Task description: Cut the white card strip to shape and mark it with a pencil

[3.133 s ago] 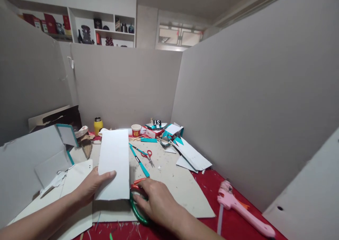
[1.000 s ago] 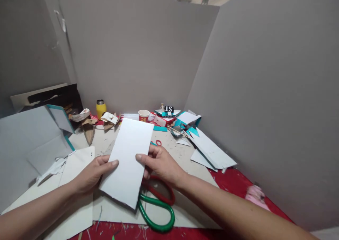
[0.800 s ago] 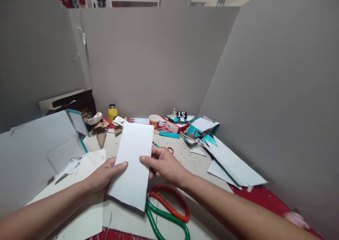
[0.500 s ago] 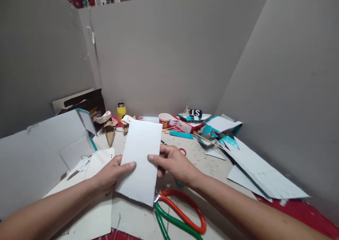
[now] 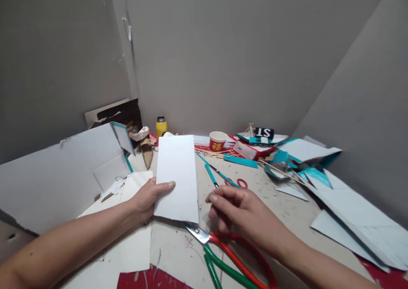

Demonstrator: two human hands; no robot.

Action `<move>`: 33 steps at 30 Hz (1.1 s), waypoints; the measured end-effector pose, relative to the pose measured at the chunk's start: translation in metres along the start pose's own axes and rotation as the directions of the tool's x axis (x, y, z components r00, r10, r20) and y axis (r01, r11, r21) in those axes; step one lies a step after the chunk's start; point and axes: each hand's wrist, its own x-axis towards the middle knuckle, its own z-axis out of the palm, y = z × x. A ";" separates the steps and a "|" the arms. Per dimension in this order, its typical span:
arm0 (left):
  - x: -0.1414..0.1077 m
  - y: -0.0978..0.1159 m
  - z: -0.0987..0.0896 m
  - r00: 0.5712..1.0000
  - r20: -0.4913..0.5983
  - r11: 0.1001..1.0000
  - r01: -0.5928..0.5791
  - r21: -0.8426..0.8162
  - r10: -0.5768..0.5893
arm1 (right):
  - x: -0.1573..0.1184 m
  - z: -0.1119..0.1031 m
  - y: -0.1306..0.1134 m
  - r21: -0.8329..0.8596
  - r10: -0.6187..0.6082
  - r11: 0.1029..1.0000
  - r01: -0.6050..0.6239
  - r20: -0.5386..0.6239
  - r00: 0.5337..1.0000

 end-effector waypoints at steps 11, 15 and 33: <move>-0.003 0.001 -0.002 0.999 0.052 0.999 0.013 0.052 -0.015 | 0.002 0.016 0.006 0.114 -0.034 0.992 0.045 -0.094 0.995; -0.005 0.001 0.000 0.991 0.134 0.996 0.008 0.084 -0.020 | 0.007 0.022 0.010 0.141 -0.007 0.990 0.014 -0.051 0.999; -0.012 0.004 0.005 0.956 0.271 0.988 0.081 0.135 -0.115 | -0.004 0.017 -0.001 0.219 -0.138 0.955 0.201 -0.271 0.952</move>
